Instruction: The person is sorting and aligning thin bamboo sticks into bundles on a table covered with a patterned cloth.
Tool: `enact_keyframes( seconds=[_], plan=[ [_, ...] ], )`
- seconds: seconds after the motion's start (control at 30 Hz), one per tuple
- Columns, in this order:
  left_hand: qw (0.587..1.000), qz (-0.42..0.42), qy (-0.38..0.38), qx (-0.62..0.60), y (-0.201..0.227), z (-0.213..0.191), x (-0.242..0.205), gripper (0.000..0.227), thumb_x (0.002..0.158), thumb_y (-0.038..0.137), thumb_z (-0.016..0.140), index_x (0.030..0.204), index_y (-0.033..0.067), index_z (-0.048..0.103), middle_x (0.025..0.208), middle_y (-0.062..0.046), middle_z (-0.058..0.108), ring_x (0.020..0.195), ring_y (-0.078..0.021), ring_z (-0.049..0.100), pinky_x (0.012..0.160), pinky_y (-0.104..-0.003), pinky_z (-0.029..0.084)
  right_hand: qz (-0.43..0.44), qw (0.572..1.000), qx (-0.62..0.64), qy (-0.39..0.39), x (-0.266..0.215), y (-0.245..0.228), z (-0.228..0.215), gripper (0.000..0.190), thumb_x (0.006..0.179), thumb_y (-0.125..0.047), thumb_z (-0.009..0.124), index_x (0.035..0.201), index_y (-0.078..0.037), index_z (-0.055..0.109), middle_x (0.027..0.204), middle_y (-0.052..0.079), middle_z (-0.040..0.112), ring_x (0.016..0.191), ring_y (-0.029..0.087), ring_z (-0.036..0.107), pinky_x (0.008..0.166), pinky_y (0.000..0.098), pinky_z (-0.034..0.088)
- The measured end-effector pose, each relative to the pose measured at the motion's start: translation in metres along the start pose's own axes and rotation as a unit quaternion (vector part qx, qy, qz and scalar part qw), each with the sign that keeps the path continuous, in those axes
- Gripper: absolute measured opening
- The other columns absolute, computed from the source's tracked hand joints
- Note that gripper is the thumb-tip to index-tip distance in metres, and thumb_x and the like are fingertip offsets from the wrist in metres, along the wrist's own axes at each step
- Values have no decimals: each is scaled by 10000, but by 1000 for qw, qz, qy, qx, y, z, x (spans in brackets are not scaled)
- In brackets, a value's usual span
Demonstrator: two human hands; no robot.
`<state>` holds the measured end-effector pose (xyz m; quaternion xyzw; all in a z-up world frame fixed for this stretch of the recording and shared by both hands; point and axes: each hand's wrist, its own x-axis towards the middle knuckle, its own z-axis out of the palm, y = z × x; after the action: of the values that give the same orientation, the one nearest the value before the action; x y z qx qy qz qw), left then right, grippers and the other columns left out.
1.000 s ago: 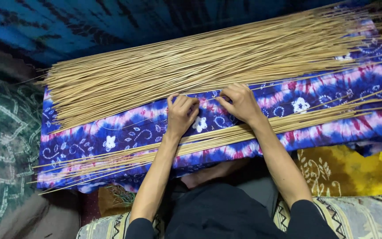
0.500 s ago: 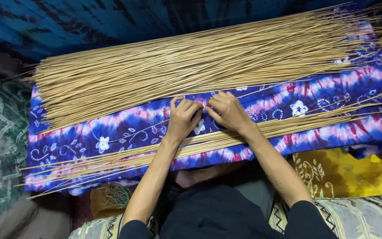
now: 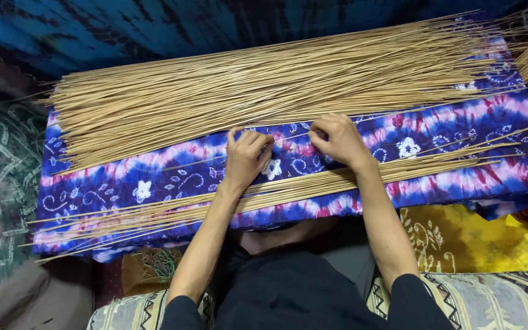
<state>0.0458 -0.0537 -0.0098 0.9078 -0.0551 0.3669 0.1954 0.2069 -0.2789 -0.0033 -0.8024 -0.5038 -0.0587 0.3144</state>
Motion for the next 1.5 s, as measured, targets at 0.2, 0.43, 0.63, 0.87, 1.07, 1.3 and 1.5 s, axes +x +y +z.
enact_keyframes(
  seconds=[0.2, 0.43, 0.63, 0.87, 1.07, 1.3, 1.5],
  plan=[
    [999, -5, -37, 15, 10, -39, 2, 181, 838, 91, 780, 964, 195, 700, 847, 18, 695, 890, -177, 674, 1067, -474, 357, 20, 999, 14, -30, -6, -12, -43, 96, 928, -170, 711, 884, -85, 706, 746, 134, 660, 810, 357, 665, 768, 448, 489],
    [994, -57, -69, 63, -24, -113, -39, 169, 900, 73, 763, 1012, 187, 710, 941, 8, 719, 966, -185, 679, 1099, -475, 325, 40, 999, -10, -28, -28, -5, -50, 69, 966, -213, 715, 925, -157, 714, 753, 40, 650, 816, 260, 666, 789, 388, 494],
    [989, -100, -86, 66, -38, -122, -66, 160, 939, 104, 732, 1053, 209, 698, 972, 27, 719, 1013, -183, 674, 1117, -475, 299, 13, 999, -1, -34, -32, -17, -9, 50, 951, -188, 706, 928, -145, 715, 759, 63, 665, 820, 289, 678, 788, 412, 503],
    [994, -58, -90, -9, -1, -54, -44, 162, 899, 132, 751, 1017, 224, 690, 947, 42, 709, 993, -173, 682, 1088, -471, 330, -34, 999, -14, 10, -22, -51, 56, 49, 942, -221, 707, 921, -179, 694, 763, 5, 641, 811, 233, 663, 771, 371, 495],
    [996, -39, -80, -19, 9, -37, -35, 144, 911, 160, 749, 1009, 238, 680, 931, 64, 701, 982, -139, 679, 1098, -449, 329, -30, 999, -35, 11, -30, -46, 44, 56, 955, -247, 690, 932, -196, 687, 772, -6, 631, 831, 217, 660, 790, 359, 489],
    [996, -58, -73, 2, -6, -61, -47, 164, 901, 114, 746, 1002, 226, 681, 950, 43, 713, 1000, -157, 677, 1116, -451, 308, 24, 997, -68, 24, -48, -25, -11, 49, 957, -215, 702, 960, -166, 708, 799, 29, 657, 845, 255, 669, 819, 398, 488],
    [997, -44, -61, -8, 12, -33, -38, 171, 891, 139, 770, 1000, 242, 689, 932, 67, 707, 980, -142, 676, 1114, -459, 313, -17, 998, -58, 34, -34, -51, 27, 36, 934, -227, 706, 926, -192, 706, 779, -4, 645, 828, 222, 662, 817, 387, 482]
  ],
)
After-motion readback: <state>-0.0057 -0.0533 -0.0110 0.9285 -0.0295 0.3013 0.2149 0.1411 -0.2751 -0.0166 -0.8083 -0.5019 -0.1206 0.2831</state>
